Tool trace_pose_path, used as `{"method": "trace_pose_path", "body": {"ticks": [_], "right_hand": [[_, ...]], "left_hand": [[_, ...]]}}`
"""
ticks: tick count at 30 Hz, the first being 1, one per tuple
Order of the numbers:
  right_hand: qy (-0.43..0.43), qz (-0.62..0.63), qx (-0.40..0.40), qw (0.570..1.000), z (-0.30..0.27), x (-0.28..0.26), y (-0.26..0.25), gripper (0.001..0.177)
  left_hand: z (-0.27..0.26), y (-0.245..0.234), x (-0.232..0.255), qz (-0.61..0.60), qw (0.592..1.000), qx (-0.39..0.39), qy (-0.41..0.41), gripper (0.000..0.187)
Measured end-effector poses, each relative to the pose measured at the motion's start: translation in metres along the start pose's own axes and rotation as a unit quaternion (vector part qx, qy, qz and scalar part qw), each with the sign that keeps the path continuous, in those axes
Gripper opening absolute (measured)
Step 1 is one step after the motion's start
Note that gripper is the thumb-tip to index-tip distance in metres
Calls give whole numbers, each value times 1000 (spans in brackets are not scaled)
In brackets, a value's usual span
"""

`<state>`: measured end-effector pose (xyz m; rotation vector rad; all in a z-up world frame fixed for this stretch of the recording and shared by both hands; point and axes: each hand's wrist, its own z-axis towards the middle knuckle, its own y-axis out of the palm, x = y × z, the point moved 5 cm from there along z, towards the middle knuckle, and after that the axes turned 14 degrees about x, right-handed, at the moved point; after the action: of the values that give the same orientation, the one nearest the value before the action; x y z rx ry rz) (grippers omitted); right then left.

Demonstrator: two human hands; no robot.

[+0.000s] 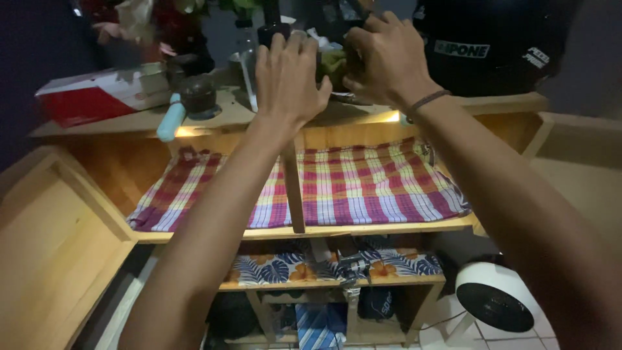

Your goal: The recorder organizes various small items from a shelf onto a small bedside table.

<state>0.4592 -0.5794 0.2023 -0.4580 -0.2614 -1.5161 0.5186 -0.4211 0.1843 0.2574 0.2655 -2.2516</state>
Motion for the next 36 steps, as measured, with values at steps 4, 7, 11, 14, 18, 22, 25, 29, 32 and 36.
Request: {"method": "trace_pose_path", "body": {"ticks": [4, 7, 11, 14, 18, 22, 25, 29, 32, 36], "right_hand": [[71, 46, -128, 988, 6, -19, -11, 44], [127, 120, -187, 967, -2, -34, -14, 63], [184, 218, -347, 893, -30, -62, -7, 61], [187, 275, -429, 840, -51, -95, -4, 46], [199, 308, -546, 753, -106, -133, 23, 33], [187, 334, -565, 731, -160, -155, 65, 45], [159, 427, -533, 713, -171, -177, 68, 63], [213, 354, -604, 682, -174, -199, 46, 69], [217, 372, -594, 680, -214, -204, 71, 49], [310, 410, -532, 673, -222, -187, 85, 50]], "left_hand": [[-2, -39, 0, -54, 998, -14, -3, 72], [-9, -65, 3, -116, 982, -138, -59, 73], [-52, -57, -7, -178, 912, -353, -113, 70], [-79, -76, 0, -240, 845, -454, -149, 70], [-169, -37, -15, -291, 809, -482, -172, 72], [-205, -35, -7, -234, 782, -533, -223, 68], [-225, -33, -6, -296, 776, -492, -261, 64], [-249, -31, -7, -292, 764, -507, -273, 60], [-251, -35, -5, -302, 760, -514, -257, 61], [-280, -27, -21, -305, 758, -544, -191, 60]]}}
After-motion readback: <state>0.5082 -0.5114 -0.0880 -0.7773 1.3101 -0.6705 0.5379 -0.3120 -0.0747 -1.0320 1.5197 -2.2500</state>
